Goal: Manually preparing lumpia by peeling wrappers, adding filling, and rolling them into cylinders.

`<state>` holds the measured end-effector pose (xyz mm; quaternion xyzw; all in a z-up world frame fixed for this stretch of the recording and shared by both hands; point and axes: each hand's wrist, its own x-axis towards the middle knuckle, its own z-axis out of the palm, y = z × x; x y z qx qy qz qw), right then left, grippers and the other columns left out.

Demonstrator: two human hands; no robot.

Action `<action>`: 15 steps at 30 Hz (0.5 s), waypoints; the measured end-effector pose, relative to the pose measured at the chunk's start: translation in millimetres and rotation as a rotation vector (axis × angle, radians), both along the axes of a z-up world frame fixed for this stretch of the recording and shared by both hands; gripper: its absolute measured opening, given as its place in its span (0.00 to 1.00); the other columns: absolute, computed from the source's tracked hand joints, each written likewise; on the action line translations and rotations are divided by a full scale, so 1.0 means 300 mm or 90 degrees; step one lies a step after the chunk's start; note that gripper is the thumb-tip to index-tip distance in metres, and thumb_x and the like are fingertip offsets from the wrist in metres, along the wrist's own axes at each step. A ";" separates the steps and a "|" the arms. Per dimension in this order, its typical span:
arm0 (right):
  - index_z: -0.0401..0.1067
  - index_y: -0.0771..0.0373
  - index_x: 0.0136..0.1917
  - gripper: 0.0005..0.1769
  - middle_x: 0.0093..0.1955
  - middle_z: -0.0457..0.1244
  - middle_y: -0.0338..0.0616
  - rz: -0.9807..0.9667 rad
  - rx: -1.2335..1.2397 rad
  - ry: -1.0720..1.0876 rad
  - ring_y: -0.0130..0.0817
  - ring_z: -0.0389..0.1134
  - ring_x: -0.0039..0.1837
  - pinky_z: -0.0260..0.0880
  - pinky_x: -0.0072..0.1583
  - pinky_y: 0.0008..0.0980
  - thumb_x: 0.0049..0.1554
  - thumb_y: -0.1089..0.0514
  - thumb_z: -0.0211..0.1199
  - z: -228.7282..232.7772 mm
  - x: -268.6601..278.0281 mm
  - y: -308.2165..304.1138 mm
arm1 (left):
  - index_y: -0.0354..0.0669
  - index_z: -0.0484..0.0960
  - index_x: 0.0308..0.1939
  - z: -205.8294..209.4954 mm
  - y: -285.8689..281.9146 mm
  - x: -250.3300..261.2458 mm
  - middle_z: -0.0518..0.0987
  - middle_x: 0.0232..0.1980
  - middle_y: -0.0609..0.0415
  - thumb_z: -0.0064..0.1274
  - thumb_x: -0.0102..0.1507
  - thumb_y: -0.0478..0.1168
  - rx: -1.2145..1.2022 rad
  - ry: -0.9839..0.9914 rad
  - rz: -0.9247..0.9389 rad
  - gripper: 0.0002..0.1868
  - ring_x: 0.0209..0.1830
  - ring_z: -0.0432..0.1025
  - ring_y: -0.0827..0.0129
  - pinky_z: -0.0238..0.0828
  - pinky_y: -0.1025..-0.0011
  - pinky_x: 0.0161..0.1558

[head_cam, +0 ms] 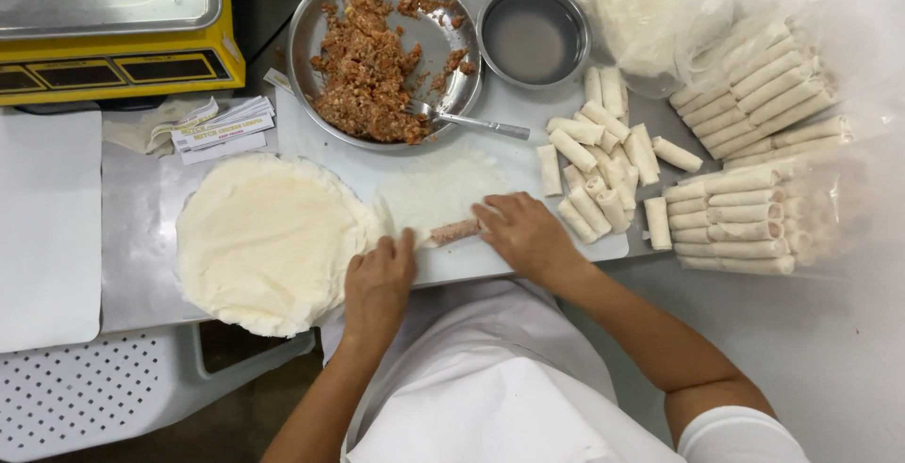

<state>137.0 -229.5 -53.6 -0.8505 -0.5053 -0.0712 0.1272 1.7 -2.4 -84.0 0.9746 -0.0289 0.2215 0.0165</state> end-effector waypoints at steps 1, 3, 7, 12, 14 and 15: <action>0.74 0.58 0.61 0.16 0.55 0.66 0.46 0.012 0.041 -0.034 0.43 0.68 0.55 0.68 0.55 0.40 0.63 0.51 0.58 -0.033 -0.014 0.031 | 0.51 0.81 0.50 -0.039 0.009 -0.011 0.76 0.33 0.58 0.55 0.63 0.46 0.009 0.046 0.040 0.13 0.26 0.75 0.67 0.71 0.66 0.36; 0.76 0.54 0.59 0.14 0.56 0.66 0.42 0.024 0.082 -0.067 0.42 0.67 0.60 0.65 0.58 0.42 0.61 0.50 0.60 -0.060 -0.042 0.074 | 0.51 0.81 0.47 -0.041 -0.014 -0.002 0.77 0.31 0.62 0.52 0.65 0.43 0.019 0.094 0.080 0.08 0.24 0.77 0.71 0.72 0.69 0.37; 0.75 0.58 0.59 0.12 0.54 0.67 0.44 0.004 0.083 -0.050 0.41 0.69 0.58 0.69 0.56 0.36 0.64 0.56 0.56 -0.004 -0.041 0.070 | 0.52 0.78 0.61 0.022 -0.101 0.067 0.80 0.54 0.51 0.47 0.70 0.39 -0.065 -0.099 -0.109 0.16 0.56 0.77 0.61 0.63 0.49 0.68; 0.76 0.50 0.53 0.09 0.36 0.57 0.37 -0.113 0.001 -0.180 0.35 0.63 0.38 0.64 0.43 0.36 0.59 0.55 0.60 -0.082 0.012 -0.121 | 0.51 0.76 0.69 0.008 -0.053 0.102 0.81 0.52 0.55 0.53 0.69 0.42 -0.159 -0.068 -0.143 0.22 0.54 0.76 0.66 0.66 0.59 0.64; 0.77 0.51 0.53 0.09 0.31 0.63 0.36 -0.132 0.033 -0.030 0.35 0.69 0.36 0.67 0.41 0.33 0.60 0.53 0.60 -0.100 0.007 -0.140 | 0.52 0.84 0.57 0.010 -0.042 0.121 0.81 0.52 0.57 0.58 0.65 0.41 -0.196 -0.033 -0.182 0.15 0.53 0.75 0.65 0.69 0.62 0.56; 0.77 0.51 0.53 0.09 0.31 0.63 0.36 -0.133 0.032 -0.030 0.35 0.69 0.36 0.67 0.41 0.33 0.60 0.53 0.60 -0.066 -0.004 -0.096 | 0.52 0.84 0.57 0.007 -0.040 0.128 0.81 0.52 0.57 0.58 0.65 0.41 -0.197 -0.032 -0.183 0.15 0.53 0.75 0.65 0.69 0.62 0.56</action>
